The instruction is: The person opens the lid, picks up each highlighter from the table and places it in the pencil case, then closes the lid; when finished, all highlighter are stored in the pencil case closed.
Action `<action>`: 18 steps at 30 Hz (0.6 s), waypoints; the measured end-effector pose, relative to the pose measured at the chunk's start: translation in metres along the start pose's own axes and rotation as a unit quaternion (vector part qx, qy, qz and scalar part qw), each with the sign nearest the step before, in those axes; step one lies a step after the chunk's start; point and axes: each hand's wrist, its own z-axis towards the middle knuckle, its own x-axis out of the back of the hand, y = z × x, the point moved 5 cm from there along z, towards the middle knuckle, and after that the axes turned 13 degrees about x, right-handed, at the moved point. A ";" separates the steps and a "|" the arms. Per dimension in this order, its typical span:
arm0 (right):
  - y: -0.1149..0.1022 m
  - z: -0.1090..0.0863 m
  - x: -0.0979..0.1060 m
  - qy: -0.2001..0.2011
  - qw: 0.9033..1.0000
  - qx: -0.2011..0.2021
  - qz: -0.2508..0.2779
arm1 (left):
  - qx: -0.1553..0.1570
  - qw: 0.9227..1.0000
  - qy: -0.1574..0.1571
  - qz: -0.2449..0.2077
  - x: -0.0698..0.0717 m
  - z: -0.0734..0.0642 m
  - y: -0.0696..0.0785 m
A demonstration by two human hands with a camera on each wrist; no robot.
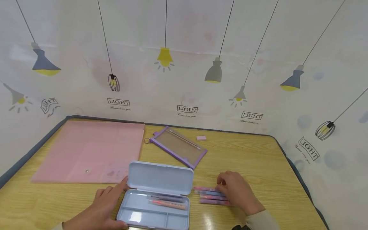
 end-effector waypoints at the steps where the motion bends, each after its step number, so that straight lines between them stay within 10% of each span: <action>1: 0.001 0.000 -0.001 0.002 1.000 0.008 -0.003 | -0.001 1.000 0.002 -0.002 0.000 0.000 0.000; 18: 0.001 0.006 -0.010 -0.014 0.998 0.053 -0.019 | 0.010 1.000 -0.010 -0.009 0.000 0.000 0.001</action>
